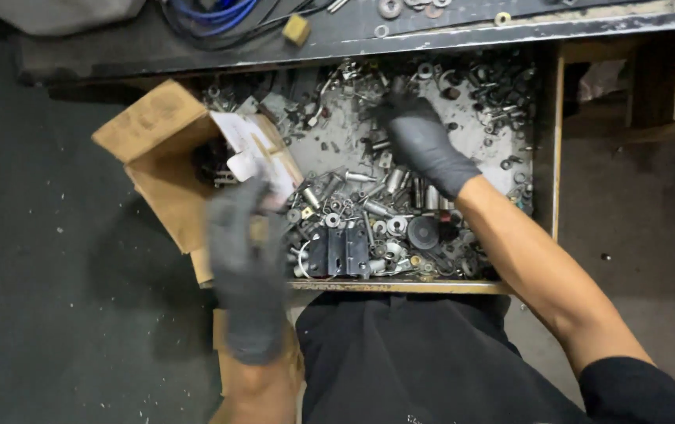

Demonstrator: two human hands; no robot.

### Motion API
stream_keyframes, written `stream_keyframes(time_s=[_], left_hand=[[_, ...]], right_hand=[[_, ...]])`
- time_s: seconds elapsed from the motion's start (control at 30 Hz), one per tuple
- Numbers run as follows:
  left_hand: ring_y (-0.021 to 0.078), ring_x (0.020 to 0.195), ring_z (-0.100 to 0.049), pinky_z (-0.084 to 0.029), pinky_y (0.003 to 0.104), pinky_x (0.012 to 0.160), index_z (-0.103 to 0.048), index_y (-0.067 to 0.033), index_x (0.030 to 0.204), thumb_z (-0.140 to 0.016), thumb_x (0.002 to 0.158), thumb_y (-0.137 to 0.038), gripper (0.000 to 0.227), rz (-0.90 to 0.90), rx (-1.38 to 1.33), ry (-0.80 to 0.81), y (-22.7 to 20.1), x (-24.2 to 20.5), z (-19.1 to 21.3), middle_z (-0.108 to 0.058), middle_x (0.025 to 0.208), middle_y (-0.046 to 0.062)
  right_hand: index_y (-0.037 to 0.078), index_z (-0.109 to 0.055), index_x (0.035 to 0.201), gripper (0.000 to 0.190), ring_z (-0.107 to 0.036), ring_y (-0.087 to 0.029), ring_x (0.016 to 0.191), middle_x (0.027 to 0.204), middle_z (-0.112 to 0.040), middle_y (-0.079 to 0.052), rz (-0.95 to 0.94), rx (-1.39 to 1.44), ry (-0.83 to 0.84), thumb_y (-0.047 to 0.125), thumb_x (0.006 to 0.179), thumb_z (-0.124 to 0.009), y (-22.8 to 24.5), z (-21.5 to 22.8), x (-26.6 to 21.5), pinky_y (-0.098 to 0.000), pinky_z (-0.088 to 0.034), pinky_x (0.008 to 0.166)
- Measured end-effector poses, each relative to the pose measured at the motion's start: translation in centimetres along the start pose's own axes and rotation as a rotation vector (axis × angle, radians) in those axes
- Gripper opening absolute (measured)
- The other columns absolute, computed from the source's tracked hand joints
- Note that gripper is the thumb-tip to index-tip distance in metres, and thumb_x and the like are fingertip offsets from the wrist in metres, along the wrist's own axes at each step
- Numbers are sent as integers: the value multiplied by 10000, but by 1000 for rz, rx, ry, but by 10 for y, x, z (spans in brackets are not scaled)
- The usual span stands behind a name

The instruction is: The person sorts through a drawer filled with various metal parts, including bolts, nuts, and washers. They pick up and examine individual items, occasionally placing them into a cardboard box on the left side of the frame.

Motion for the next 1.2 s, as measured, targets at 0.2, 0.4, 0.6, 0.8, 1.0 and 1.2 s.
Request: stream_keyframes(time_s=[0.2, 0.4, 0.6, 0.8, 1.0, 1.2], left_hand=[[477, 1257, -553, -455, 581, 1029, -566, -63, 1500, -812, 887, 2, 664, 106, 403, 83, 22, 11, 25, -517, 1419, 269], [349, 1208, -576, -518, 464, 1051, -709, -69, 1284, -765, 902, -23, 388, -93, 65, 7, -6, -16, -35, -604, 1303, 162], [263, 1025, -685, -562, 399, 915, -712, -182, 1206, -606, 962, -60, 293, -6, -238, 261, 17, -36, -106, -663, 1039, 35], [350, 1063, -667, -526, 452, 947, -700, -127, 1201, -658, 919, -175, 289, 5, 37, 471, 59, -55, -162, -678, 1082, 151], [416, 1326, -520, -462, 562, 1043, -568, -72, 1401, -705, 875, -300, 589, 10, 296, 610, 83, -53, -207, -558, 1392, 238], [439, 1446, -422, -337, 616, 1154, -533, -39, 1464, -692, 910, -449, 707, 5, 297, 805, 50, -59, -191, -469, 1527, 280]], right_hand=[[158, -747, 1077, 179, -723, -366, 961, 924, -748, -106, -167, 109, -35, 146, 908, -689, -20, 12, -15, -525, -574, 811], [182, -712, 1067, 293, -687, -366, 941, 963, -695, -97, 105, 21, -63, 311, 814, -787, 5, -46, -27, -514, -564, 799], [228, -745, 1008, 229, -678, -348, 988, 991, -662, -66, -19, -124, -13, 380, 837, -765, -9, -77, -15, -469, -557, 796], [230, -767, 969, 163, -693, -330, 1012, 1015, -695, -52, -57, -54, 84, 363, 889, -721, -24, -68, -55, -443, -566, 826], [225, -705, 1220, 314, -632, -382, 1176, 1264, -634, -89, -43, -70, 221, 276, 912, -682, 4, -12, -102, -512, -553, 924], [236, -655, 1298, 395, -596, -335, 1272, 1317, -621, -56, -56, -155, 210, 268, 904, -650, -2, 5, -104, -516, -519, 985]])
Point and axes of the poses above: each hand's wrist, its own x-axis towards the middle knuckle, its own z-axis out of the back of the hand, y = z × x, the point moved 6 cm from there along x, towards the middle knuckle
